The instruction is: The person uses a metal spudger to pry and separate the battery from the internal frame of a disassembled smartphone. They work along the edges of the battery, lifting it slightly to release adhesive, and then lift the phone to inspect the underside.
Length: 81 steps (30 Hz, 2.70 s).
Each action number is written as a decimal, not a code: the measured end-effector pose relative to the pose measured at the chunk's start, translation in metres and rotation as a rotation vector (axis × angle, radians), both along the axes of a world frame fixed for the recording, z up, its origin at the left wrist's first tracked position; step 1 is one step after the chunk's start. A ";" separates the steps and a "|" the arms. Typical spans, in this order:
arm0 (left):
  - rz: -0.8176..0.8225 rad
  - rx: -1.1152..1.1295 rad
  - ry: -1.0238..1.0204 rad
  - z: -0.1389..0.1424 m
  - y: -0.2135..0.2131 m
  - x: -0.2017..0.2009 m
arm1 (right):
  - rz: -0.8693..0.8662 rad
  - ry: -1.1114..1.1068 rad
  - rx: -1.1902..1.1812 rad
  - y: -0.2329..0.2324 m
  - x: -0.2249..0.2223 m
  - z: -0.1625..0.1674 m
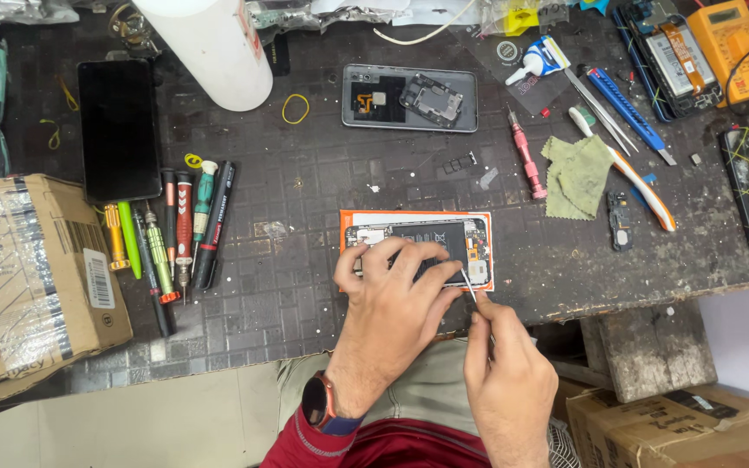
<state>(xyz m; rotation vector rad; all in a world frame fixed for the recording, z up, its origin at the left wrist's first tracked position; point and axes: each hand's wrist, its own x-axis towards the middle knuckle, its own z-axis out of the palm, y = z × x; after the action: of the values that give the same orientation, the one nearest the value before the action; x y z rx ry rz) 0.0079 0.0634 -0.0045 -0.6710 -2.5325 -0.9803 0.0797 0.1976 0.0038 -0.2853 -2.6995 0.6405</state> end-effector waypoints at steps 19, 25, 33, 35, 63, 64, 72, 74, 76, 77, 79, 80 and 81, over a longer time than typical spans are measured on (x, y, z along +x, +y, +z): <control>-0.020 -0.064 0.009 0.011 -0.001 0.002 | -0.140 -0.155 0.143 0.001 -0.004 -0.012; -0.022 -0.074 0.017 0.012 0.000 0.002 | -0.117 -0.191 0.161 0.005 -0.003 -0.010; -0.034 -0.043 -0.001 0.014 0.001 0.002 | -0.164 -0.029 0.149 0.005 -0.007 -0.002; -0.032 -0.046 0.001 0.013 0.001 0.002 | -0.174 -0.066 0.165 0.004 -0.008 -0.001; -0.032 -0.077 0.001 0.012 0.002 0.001 | -0.107 -0.182 0.034 0.015 -0.007 -0.008; -0.031 -0.077 0.000 0.012 0.002 0.001 | -0.105 -0.204 0.016 0.016 -0.007 -0.008; -0.032 -0.076 -0.006 0.011 0.002 0.001 | -0.040 -0.164 0.186 0.023 -0.008 -0.009; -0.033 -0.076 -0.008 0.011 0.003 0.001 | -0.034 -0.139 0.198 0.022 -0.007 -0.010; -0.031 -0.077 -0.003 0.011 0.002 0.001 | -0.044 -0.160 0.206 0.021 -0.006 -0.010; -0.030 -0.078 0.000 0.011 0.002 0.001 | -0.054 -0.136 0.200 0.019 -0.006 -0.009; -0.030 -0.066 -0.002 0.011 0.002 -0.001 | -0.069 -0.076 0.190 0.016 -0.007 -0.008; -0.034 -0.055 -0.014 0.011 0.002 -0.001 | -0.088 -0.067 0.197 0.015 -0.007 -0.007; -0.039 -0.043 -0.028 0.011 0.002 -0.001 | -0.106 -0.059 0.205 0.015 -0.007 -0.005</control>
<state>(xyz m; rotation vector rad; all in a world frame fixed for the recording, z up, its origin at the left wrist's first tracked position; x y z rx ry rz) 0.0072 0.0655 0.0069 -0.7259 -2.5807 -0.9570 0.0726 0.2124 -0.0014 -0.3960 -2.7561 0.3266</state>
